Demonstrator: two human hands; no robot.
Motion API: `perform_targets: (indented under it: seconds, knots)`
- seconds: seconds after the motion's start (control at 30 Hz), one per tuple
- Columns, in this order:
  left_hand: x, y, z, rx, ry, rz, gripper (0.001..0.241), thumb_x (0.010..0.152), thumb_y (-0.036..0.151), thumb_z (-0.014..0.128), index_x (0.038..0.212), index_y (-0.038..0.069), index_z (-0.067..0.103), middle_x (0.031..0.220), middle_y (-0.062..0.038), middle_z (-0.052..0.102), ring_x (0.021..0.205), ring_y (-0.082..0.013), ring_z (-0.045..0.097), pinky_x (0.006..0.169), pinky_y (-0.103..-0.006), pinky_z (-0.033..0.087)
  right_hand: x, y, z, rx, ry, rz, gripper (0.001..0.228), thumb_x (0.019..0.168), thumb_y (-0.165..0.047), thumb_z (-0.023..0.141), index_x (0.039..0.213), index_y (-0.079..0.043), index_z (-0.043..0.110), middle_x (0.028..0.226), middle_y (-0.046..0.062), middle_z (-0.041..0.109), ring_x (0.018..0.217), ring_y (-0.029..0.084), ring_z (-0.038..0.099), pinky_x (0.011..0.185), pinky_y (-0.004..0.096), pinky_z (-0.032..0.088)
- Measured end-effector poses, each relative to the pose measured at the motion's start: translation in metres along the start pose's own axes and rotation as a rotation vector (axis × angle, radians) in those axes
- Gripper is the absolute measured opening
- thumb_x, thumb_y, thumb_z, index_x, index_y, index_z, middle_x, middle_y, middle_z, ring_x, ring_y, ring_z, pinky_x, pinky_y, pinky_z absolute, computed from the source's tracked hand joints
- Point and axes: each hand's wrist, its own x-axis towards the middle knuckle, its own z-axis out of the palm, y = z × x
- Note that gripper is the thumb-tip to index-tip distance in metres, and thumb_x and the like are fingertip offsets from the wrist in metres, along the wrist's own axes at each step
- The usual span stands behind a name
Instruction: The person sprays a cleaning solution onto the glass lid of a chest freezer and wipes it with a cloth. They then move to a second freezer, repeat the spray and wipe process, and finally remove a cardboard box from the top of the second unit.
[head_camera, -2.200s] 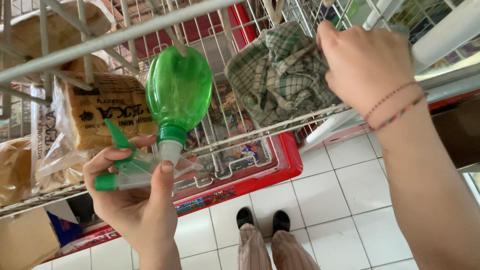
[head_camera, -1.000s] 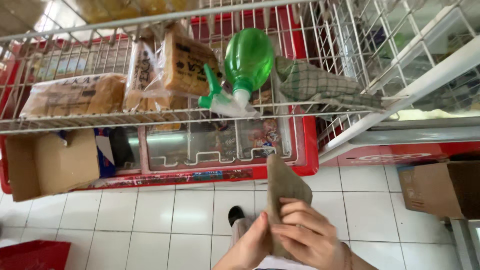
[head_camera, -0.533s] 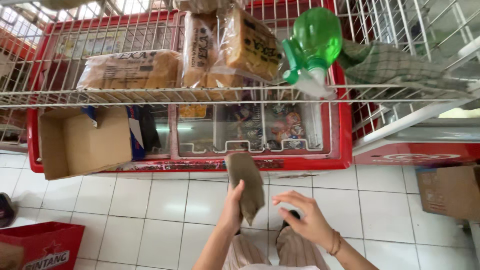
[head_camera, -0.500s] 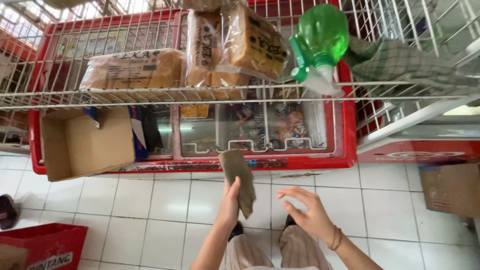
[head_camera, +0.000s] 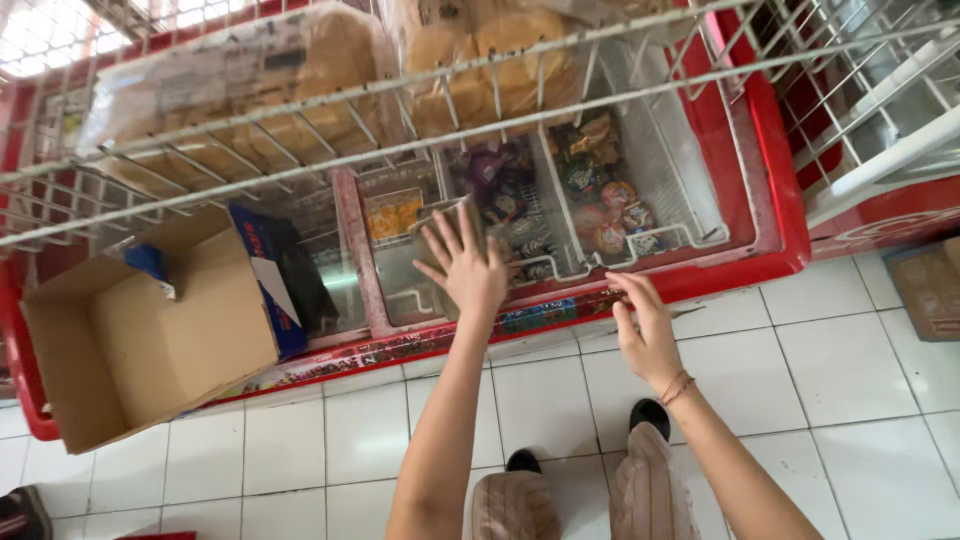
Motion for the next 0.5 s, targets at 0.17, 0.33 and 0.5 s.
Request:
perform_targets:
  seconds: [0.17,0.33,0.5]
  knots:
    - [-0.041,0.011,0.001,-0.06,-0.17,0.579,0.067,0.097,0.038,0.059,0.159,0.037,0.034,0.173,-0.003,0.019,0.161,-0.031,0.016,0.127,-0.0657,-0.001,0.014,0.029,0.009,-0.191,0.138,-0.166,0.038,0.1,-0.007,0.055,0.137,-0.001,0.059,0.141,0.017,0.06,0.132,0.034,0.057,0.114,0.044,0.043]
    - [-0.044,-0.038,-0.03,0.053,-0.145,0.551,0.064,0.099,0.037,0.059,0.159,0.035,0.039,0.171,0.0,0.022,0.157,-0.0279,0.018,0.123,-0.0689,-0.003,0.03,0.056,0.014,-0.388,0.169,-0.249,0.049,0.1,-0.013,0.055,0.147,0.001,0.051,0.155,0.02,0.05,0.144,0.036,0.045,0.123,0.049,0.03]
    - [0.0,-0.018,-0.019,0.018,0.02,0.368,0.065,0.097,0.038,0.059,0.159,0.031,0.039,0.169,-0.006,0.024,0.156,-0.0335,0.017,0.12,-0.0685,-0.002,0.032,0.082,0.026,-0.57,0.156,-0.194,0.068,0.099,-0.024,0.049,0.158,0.006,0.034,0.166,0.021,0.035,0.155,0.039,0.032,0.128,0.056,0.015]
